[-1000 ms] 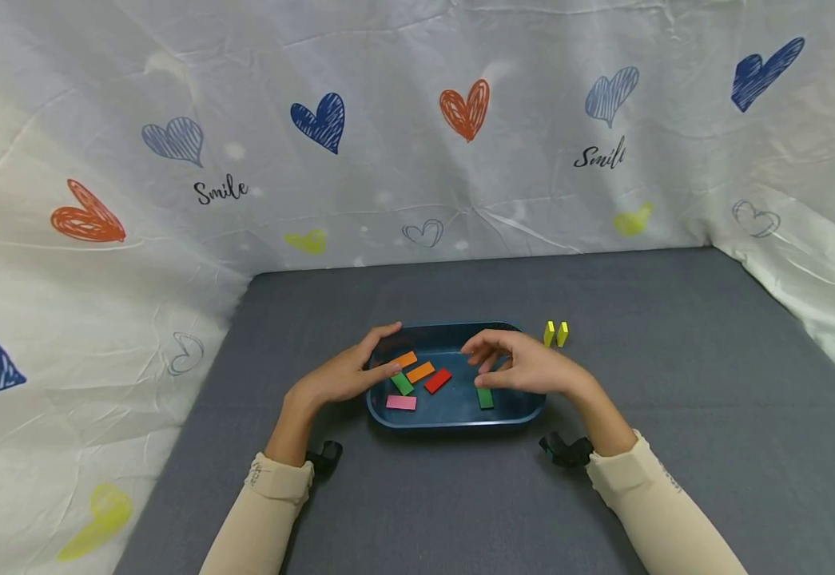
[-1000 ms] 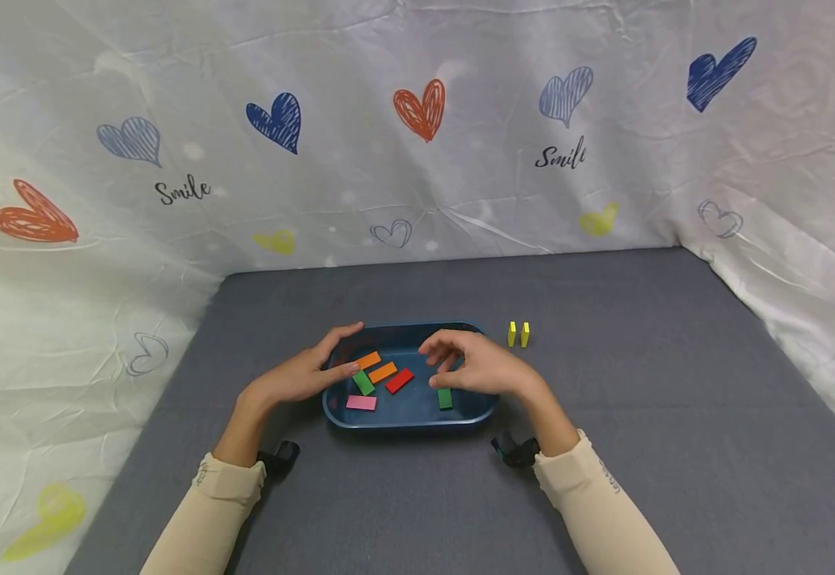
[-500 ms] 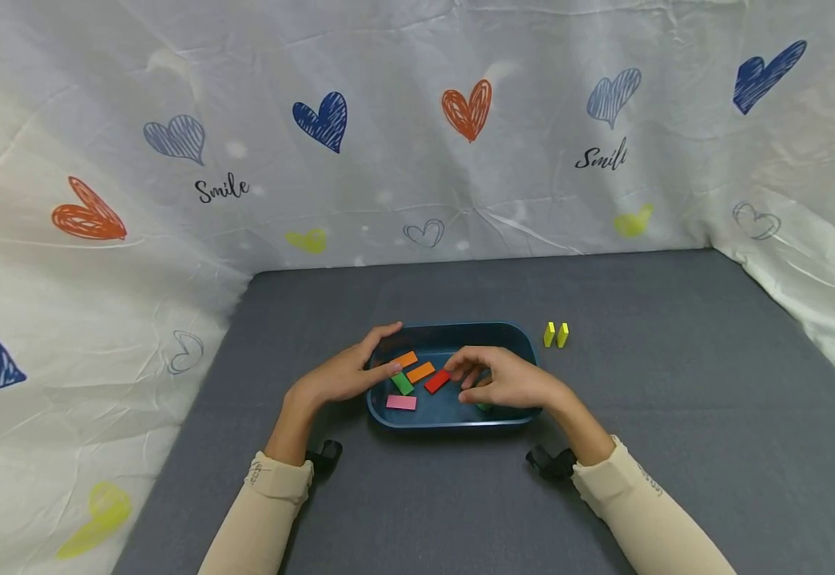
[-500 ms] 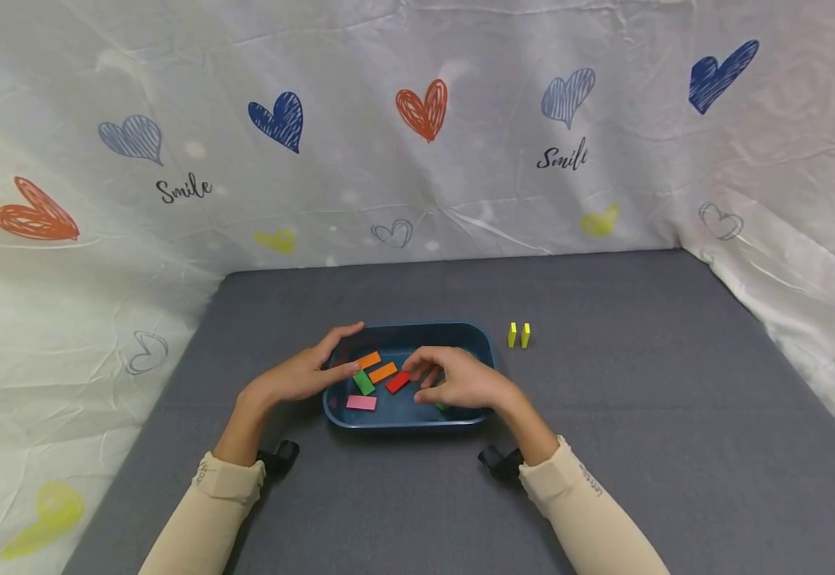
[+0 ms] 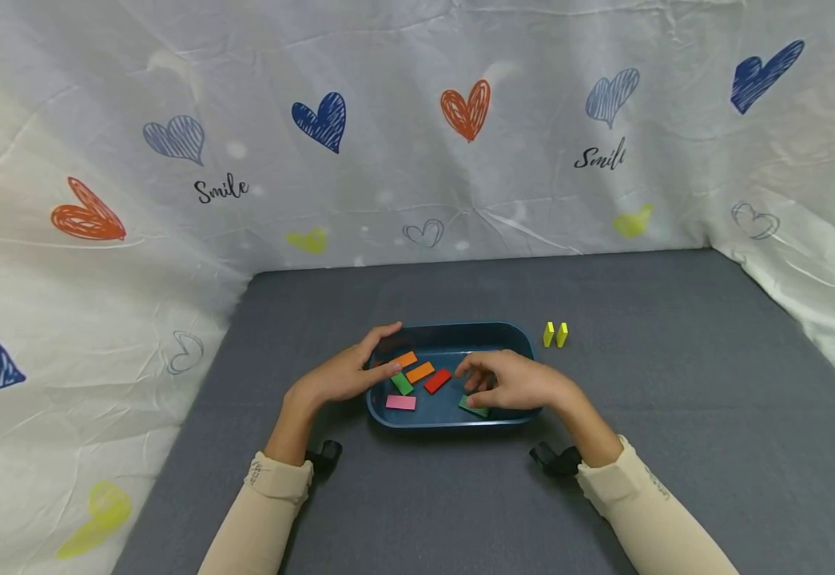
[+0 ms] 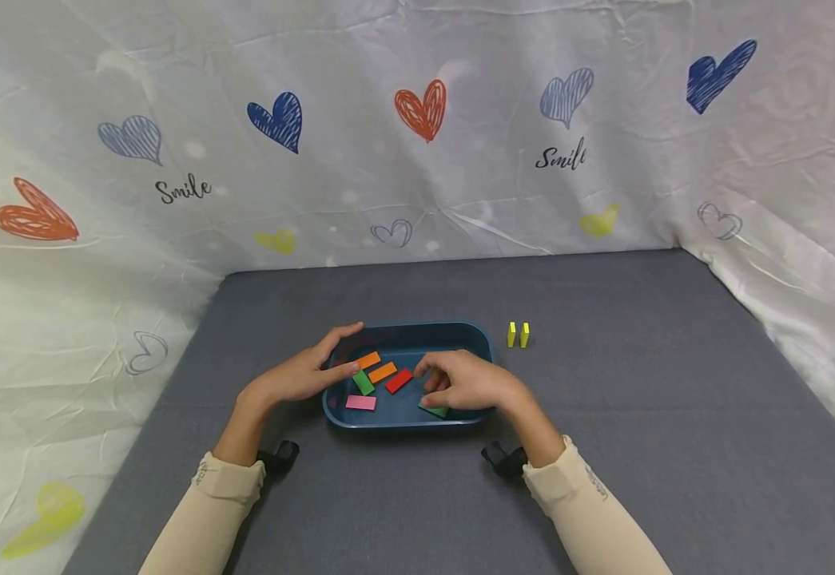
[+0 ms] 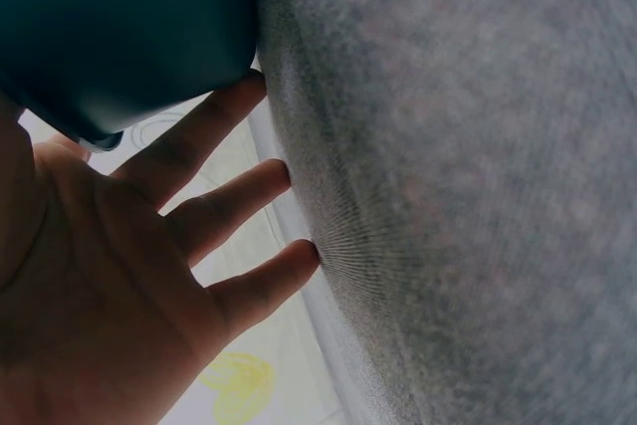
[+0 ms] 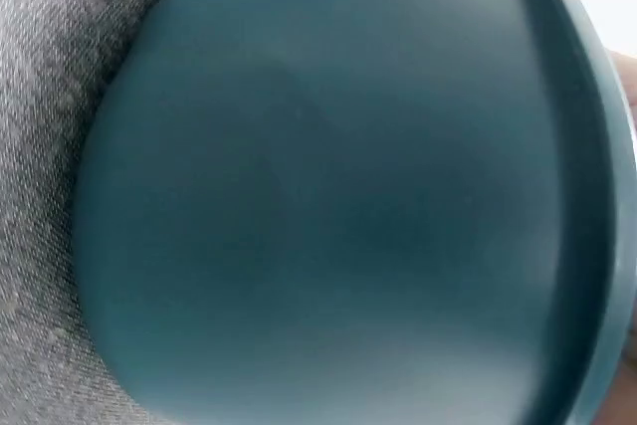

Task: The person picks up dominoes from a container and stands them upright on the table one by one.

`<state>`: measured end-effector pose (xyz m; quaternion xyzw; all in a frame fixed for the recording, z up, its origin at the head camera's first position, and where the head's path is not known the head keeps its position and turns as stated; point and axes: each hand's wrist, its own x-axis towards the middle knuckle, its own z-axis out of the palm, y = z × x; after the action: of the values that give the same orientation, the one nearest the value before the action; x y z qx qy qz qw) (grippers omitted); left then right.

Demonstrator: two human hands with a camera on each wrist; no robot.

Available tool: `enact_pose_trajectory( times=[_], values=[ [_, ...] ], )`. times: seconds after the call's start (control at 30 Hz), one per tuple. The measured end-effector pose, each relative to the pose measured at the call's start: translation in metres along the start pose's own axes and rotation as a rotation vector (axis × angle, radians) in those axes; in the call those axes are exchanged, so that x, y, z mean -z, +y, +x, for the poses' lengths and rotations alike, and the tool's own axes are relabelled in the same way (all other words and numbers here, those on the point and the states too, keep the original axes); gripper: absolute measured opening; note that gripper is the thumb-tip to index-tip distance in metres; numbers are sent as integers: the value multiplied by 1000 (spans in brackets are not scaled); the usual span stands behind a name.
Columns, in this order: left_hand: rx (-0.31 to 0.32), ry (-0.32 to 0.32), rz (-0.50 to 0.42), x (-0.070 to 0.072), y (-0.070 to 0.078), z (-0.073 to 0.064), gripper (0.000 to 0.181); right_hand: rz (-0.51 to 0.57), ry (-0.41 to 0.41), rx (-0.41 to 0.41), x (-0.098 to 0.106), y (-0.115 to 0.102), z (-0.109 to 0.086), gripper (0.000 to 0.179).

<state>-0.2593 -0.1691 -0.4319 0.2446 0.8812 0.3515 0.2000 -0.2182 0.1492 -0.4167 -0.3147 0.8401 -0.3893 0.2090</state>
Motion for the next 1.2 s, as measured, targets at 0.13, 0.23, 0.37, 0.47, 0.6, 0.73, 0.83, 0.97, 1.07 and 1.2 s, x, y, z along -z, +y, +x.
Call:
enact_pose_trajectory(
  times=[0.13, 0.23, 0.37, 0.47, 0.6, 0.73, 0.83, 0.97, 1.07, 1.2],
  values=[
    [-3, 3, -6, 0, 0, 0, 75, 15, -92, -14, -2, 0, 0, 40],
    [-8, 2, -7, 0, 1, 0, 76, 56, -131, 6, -3, 1, 2, 41],
    [-16, 0, -10, 0, 2, -1, 76, 98, -144, 12, -4, 2, 2, 41],
    [-14, 0, -8, 1, 2, 0, 76, 92, -146, -1, -3, 3, 2, 41],
    [-2, 3, -1, 1, 2, 0, 75, 75, -193, -24, -4, 0, 2, 39],
    [-2, 9, 2, 1, 1, -1, 76, 76, -243, -31, -5, -3, 2, 38],
    [-6, 11, 3, 1, 0, -1, 76, 85, -255, -32, -6, -3, 2, 38],
    [-5, 7, -3, -1, -1, -1, 76, 116, -257, -31, -7, -3, 1, 36],
    [-10, 4, -3, -1, -1, -1, 75, 145, -257, -23, -7, -3, 1, 36],
    [-7, 1, 0, -1, 0, 0, 74, 197, -247, -5, -6, -2, 1, 37]
  ],
)
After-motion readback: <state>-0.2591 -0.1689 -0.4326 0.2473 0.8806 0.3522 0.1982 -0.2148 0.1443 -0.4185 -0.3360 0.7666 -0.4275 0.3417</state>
